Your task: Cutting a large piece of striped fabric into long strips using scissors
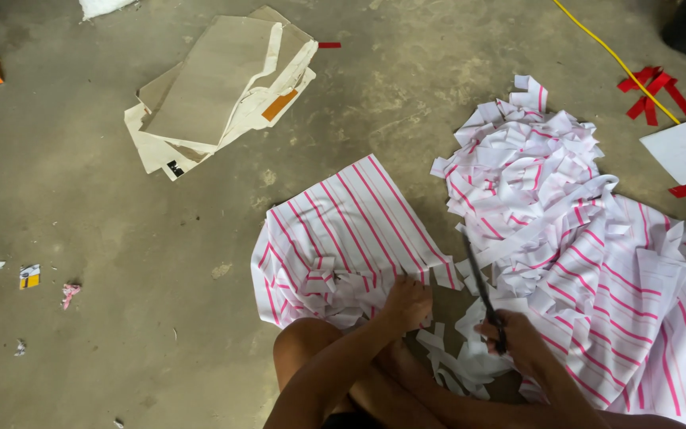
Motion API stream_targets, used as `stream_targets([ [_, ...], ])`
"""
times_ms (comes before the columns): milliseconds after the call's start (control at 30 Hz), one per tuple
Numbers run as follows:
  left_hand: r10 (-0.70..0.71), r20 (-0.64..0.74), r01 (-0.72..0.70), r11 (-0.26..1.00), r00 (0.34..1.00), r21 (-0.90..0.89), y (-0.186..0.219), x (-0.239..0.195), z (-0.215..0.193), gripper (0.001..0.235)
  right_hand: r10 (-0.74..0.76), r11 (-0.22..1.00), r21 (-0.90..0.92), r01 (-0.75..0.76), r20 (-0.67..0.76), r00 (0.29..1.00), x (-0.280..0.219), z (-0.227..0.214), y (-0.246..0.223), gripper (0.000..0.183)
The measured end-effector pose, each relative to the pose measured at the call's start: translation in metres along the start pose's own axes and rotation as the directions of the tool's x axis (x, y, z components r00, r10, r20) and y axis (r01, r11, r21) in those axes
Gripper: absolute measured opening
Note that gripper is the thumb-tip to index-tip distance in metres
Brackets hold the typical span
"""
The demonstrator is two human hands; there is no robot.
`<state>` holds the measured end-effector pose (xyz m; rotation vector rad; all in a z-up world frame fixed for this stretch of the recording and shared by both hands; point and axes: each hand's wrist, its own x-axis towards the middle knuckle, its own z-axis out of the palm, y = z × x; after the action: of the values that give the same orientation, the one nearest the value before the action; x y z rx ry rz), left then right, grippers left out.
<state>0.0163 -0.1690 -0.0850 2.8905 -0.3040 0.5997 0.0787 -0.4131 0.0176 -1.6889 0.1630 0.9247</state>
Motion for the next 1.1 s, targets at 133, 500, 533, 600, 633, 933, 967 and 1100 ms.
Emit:
stream_targets([
  [133, -0.018, 0.504, 0.085, 0.99, 0.863, -0.11, -0.011, 0.008, -0.021, 0.016, 0.137, 0.973, -0.186, -0.138, -0.015, 0.99, -0.03, 0.013, -0.01, 0.023],
  [500, -0.563, 0.4, 0.619, 0.785, 0.723, -0.015, -0.046, 0.024, -0.068, 0.071, 0.245, 0.941, -0.243, -0.235, 0.011, 0.97, -0.04, 0.03, -0.02, 0.045],
  [533, -0.564, 0.401, 0.621, 0.784, 0.722, -0.016, -0.047, 0.024, -0.084, 0.071, 0.246, 0.94, -0.245, -0.236, 0.011, 0.969, -0.034, 0.029, -0.018, 0.045],
  [600, -0.622, 0.618, 0.785, 0.619, 0.482, 0.011, -0.049, 0.025, -0.116, 0.104, 0.202, 0.957, -0.223, -0.184, 0.064, 0.977, -0.021, 0.029, -0.014, 0.045],
  [633, -0.622, 0.619, 0.787, 0.617, 0.479, 0.01, -0.05, 0.018, -0.098, 0.104, 0.205, 0.956, -0.226, -0.186, 0.063, 0.977, -0.018, 0.031, -0.015, 0.045],
  [933, -0.53, 0.059, 0.526, 0.847, 0.846, 0.073, -0.046, 0.0, -0.072, 0.08, 0.144, 0.965, -0.228, -0.128, 0.057, 0.988, 0.034, 0.049, -0.005, 0.04],
  [967, -0.544, 0.222, 0.546, 0.836, 0.809, 0.058, -0.041, 0.004, -0.084, 0.079, 0.168, 0.962, -0.226, -0.15, 0.061, 0.984, 0.022, 0.054, -0.018, 0.033],
  [1100, -0.528, 0.304, 0.531, 0.844, 0.793, 0.08, -0.051, 0.008, -0.082, 0.08, 0.134, 0.972, -0.203, -0.116, 0.075, 0.988, 0.033, 0.063, -0.028, 0.029],
])
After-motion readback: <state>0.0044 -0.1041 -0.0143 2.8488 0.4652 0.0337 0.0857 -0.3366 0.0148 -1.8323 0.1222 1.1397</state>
